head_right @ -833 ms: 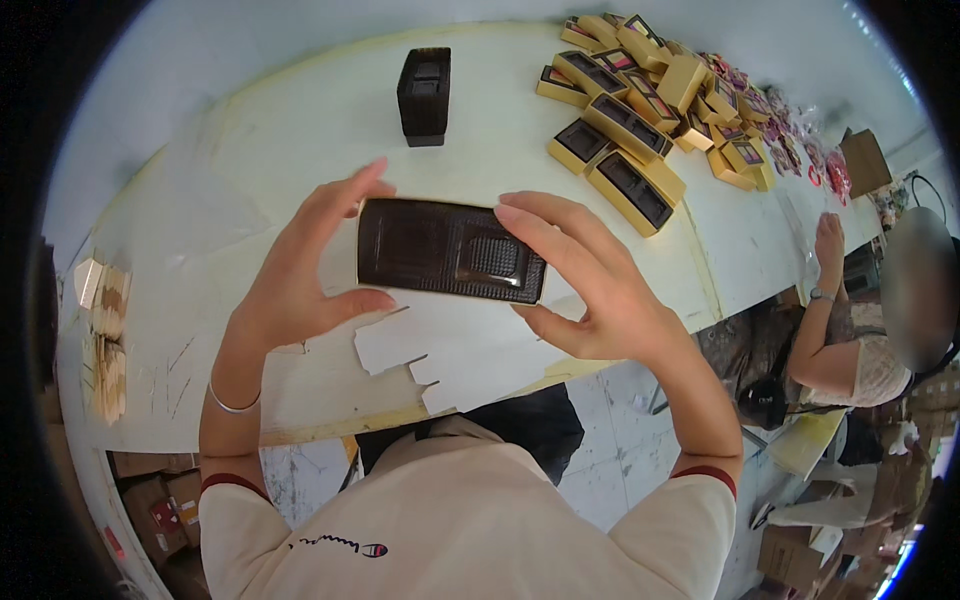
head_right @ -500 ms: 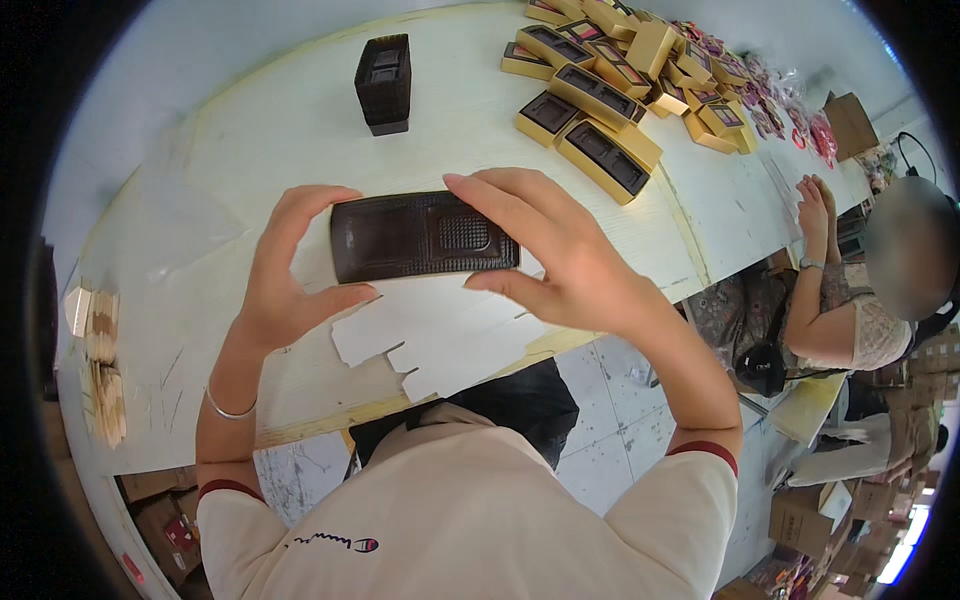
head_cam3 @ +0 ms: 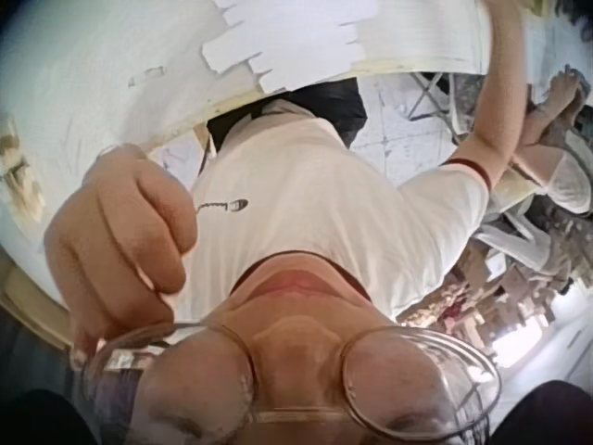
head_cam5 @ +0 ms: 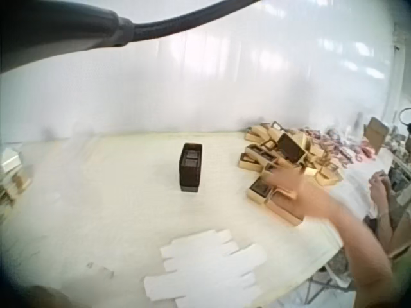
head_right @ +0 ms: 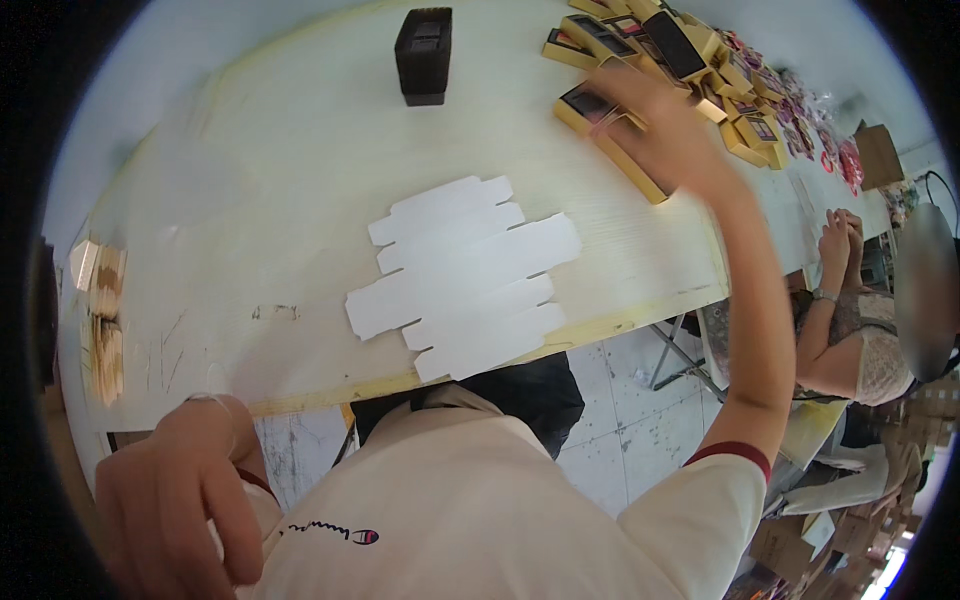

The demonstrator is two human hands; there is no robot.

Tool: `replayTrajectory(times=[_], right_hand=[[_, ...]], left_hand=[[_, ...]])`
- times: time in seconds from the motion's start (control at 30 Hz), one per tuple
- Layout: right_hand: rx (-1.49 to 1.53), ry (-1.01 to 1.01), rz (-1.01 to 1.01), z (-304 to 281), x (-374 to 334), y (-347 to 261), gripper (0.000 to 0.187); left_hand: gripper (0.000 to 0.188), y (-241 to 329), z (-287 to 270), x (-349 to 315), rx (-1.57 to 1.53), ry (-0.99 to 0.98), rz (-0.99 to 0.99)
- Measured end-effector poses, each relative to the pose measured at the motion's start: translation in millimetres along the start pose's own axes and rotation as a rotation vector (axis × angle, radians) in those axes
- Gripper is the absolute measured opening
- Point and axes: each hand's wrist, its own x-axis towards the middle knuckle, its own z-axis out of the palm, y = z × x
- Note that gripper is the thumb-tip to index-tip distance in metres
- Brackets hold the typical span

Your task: The person folds flat white cardboard pieces into small rectangular boxes and inserts black rectangular items into them. The person repeats this process multiple times, placing finished boxes on the table.

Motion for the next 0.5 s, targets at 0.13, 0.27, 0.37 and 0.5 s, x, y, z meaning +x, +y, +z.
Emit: replayTrajectory(times=[0.13, 0.27, 0.37, 0.5], right_hand=[[0.075, -0.363, -0.132, 63.6, -64.7, -66.6, 0.073], [0.232, -0.381, -0.167, 78.9, -101.7, -106.0, 0.077], [0.177, -0.317, -0.160, 84.6, -112.1, -109.6, 0.072], [0.344, -0.355, -0.110, 81.7, -104.0, -105.4, 0.066]], left_hand=[[0.033, 14.5, -5.0, 2.1, -0.018, -0.120, -0.133], [0.049, -4.1, -16.7, -19.3, -0.321, -0.324, -0.360], [0.047, -51.5, -30.3, -31.8, 0.361, -0.200, -0.650], [0.057, -104.5, -35.5, -61.4, 1.518, -0.057, -0.738]])
